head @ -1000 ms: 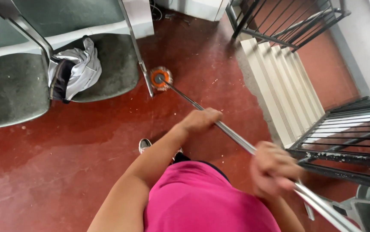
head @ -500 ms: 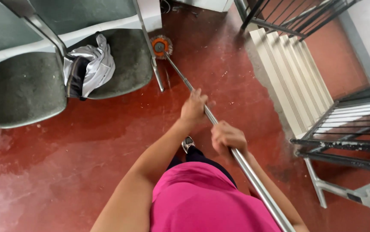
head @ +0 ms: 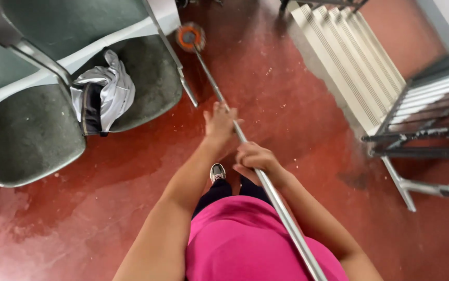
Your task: Mopping the red concrete floor in a gym area, navigating around chairs, a treadmill, and other equipment.
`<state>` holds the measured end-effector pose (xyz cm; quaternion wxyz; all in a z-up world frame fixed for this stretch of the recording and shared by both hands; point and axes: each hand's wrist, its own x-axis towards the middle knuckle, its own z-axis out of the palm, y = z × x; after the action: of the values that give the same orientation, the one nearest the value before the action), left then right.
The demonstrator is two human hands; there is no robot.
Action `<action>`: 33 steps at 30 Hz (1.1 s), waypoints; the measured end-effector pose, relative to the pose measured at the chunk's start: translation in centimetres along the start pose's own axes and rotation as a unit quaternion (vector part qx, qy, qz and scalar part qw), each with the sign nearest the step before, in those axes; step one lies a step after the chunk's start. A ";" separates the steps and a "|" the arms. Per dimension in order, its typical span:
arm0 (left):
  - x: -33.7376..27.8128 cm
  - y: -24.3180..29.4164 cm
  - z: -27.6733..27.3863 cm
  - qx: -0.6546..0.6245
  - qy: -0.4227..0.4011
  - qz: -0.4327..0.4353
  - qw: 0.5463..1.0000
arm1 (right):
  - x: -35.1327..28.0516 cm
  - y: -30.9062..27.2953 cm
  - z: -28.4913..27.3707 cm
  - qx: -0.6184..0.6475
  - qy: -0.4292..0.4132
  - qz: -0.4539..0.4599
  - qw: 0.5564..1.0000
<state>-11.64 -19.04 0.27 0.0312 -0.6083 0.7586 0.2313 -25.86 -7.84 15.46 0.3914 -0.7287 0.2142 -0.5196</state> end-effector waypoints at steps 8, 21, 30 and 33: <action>-0.9 5.1 3.9 0.059 0.131 0.132 0.981 | -1.6 -5.0 -2.7 -0.041 0.079 0.019 0.996; 7.7 0.4 3.2 0.027 0.079 0.149 0.985 | 2.3 4.5 -2.8 -0.020 0.081 -0.128 0.988; 19.8 1.5 4.8 -0.067 0.088 0.101 0.989 | 7.3 11.0 -12.1 0.012 0.042 -0.128 0.991; 23.7 3.6 2.8 -0.074 0.078 0.089 0.990 | 9.5 12.9 -16.5 0.014 0.032 -0.111 0.993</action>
<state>-21.82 -38.90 -8.90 -0.0938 -0.5554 0.7906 0.2403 -36.43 -28.21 13.38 0.3339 -0.7257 0.1370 -0.5857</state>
